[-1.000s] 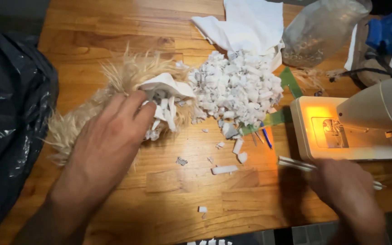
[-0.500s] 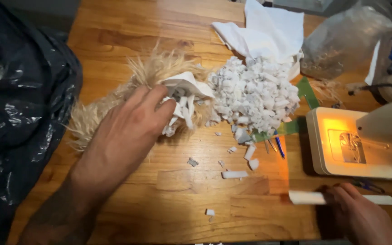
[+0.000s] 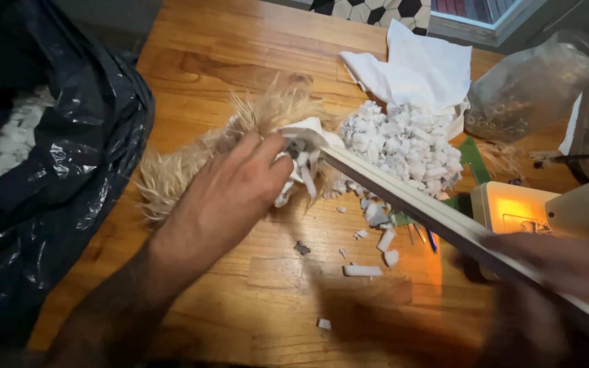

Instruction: The person stuffs white fibrous material into a beige furry fabric piece on a wooden table. They use their hands to push the stuffing inside and later use a long white stick to pack the material deeper into the opening.

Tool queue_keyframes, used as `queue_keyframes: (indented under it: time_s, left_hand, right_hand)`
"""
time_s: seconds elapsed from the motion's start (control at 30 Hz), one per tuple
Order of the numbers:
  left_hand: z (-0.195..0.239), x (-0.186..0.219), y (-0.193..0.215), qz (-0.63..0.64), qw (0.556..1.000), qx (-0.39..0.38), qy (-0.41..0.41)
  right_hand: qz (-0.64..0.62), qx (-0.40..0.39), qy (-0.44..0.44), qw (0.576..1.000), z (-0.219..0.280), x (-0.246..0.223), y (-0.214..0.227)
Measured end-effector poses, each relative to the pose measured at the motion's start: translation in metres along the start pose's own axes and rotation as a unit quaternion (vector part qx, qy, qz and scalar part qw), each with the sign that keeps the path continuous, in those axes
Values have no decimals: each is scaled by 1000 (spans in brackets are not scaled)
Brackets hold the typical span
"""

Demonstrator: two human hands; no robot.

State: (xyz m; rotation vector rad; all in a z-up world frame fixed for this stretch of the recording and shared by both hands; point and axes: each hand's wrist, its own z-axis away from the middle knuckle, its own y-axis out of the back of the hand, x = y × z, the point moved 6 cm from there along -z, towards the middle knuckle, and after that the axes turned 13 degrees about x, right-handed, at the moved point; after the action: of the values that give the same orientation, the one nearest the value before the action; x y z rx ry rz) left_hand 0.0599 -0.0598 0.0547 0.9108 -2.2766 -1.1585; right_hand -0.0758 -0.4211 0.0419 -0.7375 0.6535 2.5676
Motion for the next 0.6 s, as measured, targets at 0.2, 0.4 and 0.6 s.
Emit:
queue_keyframes:
  time_s: [0.2,0.4,0.6]
  left_hand:
    - [0,13,13,48,999,7,-24]
    - [2,2,10,1,1000,0,-6]
    - [-2,17,20,-27,993,98,-65]
  right_hand:
    - [-69,-154,853,494,74,-60,-167]
    - [-74,-133,840,521,115,-59,-141]
    - [12,-88,852,517,68,-68,-174]
